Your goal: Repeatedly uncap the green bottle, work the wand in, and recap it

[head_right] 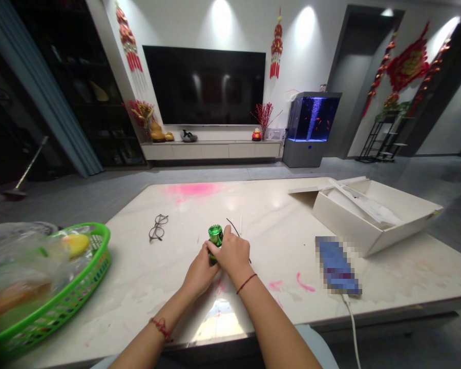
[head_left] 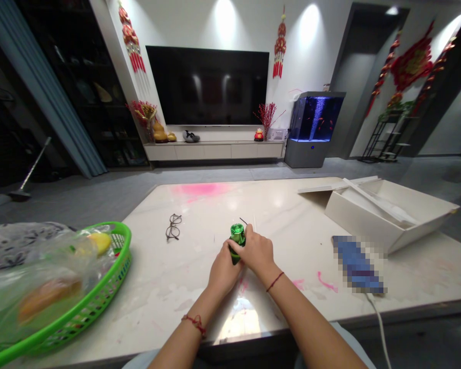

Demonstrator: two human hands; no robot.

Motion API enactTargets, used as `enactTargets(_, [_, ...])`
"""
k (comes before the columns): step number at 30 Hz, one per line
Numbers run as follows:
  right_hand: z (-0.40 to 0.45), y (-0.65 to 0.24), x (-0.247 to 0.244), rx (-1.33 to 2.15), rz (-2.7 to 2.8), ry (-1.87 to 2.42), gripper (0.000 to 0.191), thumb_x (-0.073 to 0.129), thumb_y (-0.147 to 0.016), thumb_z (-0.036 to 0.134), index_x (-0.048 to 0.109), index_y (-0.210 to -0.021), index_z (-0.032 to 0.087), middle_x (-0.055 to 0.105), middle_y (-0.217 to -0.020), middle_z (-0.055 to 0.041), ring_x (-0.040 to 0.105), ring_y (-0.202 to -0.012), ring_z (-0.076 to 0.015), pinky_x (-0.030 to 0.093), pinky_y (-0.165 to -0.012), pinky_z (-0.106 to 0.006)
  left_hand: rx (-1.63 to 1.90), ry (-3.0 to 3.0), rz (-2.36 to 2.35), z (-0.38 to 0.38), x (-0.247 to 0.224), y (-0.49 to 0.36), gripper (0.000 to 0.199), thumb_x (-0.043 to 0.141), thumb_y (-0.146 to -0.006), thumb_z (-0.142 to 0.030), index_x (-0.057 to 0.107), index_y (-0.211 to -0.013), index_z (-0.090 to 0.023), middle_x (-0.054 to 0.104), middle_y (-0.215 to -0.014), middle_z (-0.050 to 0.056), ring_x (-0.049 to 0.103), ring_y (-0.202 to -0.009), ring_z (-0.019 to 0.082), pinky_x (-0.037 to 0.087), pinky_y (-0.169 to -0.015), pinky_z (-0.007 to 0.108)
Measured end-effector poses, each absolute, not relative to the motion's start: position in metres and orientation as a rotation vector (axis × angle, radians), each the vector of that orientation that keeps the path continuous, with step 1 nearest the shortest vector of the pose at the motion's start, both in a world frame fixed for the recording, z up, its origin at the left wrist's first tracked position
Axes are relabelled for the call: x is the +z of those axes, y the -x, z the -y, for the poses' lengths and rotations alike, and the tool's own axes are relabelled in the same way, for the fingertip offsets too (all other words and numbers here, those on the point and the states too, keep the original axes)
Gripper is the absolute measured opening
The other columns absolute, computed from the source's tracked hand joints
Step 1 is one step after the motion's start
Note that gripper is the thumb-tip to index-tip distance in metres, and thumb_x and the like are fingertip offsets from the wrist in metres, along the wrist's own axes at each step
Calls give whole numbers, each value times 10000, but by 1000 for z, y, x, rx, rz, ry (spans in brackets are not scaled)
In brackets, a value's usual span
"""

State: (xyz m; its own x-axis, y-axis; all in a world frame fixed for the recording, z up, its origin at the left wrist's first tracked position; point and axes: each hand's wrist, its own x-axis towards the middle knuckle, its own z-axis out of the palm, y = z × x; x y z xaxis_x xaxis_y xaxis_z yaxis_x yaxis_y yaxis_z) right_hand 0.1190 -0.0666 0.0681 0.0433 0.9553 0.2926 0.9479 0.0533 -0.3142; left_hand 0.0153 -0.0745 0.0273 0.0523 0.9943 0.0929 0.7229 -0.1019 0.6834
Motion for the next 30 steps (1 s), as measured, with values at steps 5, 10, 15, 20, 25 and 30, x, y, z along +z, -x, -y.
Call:
enactTargets(5, [64, -125, 67, 137, 1929, 1834, 460, 426, -763, 627, 454, -923, 196, 651, -739, -49, 634, -686, -222, 392, -568, -277, 798, -1870, -1703, 74, 26, -15, 430, 555, -733, -295, 388, -1113, -182, 625, -1005, 95, 592, -938, 250, 400, -695, 281])
enactTargets(10, [68, -128, 71, 171, 1948, 1832, 398, 460, -775, 562, 476, -940, 200, 651, -758, -50, 631, -706, -213, 386, -575, -271, 810, -1864, -1672, 74, 28, -15, 453, 556, -732, -287, 381, -1138, -189, 614, -1041, 95, 582, -967, 247, 402, -734, 288])
enactTargets(15, [70, -130, 73, 157, 1990, 1800, 347, 467, -787, 496, 496, -982, 211, 662, -792, -49, 629, -733, -216, 389, -588, -273, 824, -1855, -1665, 74, 30, -15, 478, 558, -725, -265, 376, -1161, -189, 607, -1064, 97, 583, -963, 247, 402, -742, 292])
enactTargets(20, [71, -131, 73, 141, 2035, 1779, 304, 447, -798, 447, 499, -974, 205, 660, -775, -49, 628, -709, -213, 381, -569, -267, 847, -1868, -1632, 74, 32, -15, 496, 556, -721, -250, 367, -1176, -195, 595, -1097, 96, 572, -989, 248, 402, -761, 296])
enactTargets(25, [73, -128, 74, 114, 2025, 1795, 343, 422, -807, 475, 471, -1010, 202, 661, -770, -54, 633, -703, -220, 390, -574, -276, 847, -1870, -1632, 75, 31, -14, 490, 547, -720, -231, 366, -1173, -189, 598, -1089, 103, 569, -987, 247, 403, -753, 294])
enactTargets(30, [72, -124, 72, 97, 1986, 1838, 477, 403, -786, 592, 440, -1009, 172, 659, -760, -78, 638, -708, -240, 407, -575, -293, 809, -1858, -1669, 76, 32, -15, 423, 547, -723, -238, 393, -1114, -188, 620, -1025, 100, 590, -931, 247, 401, -701, 281])
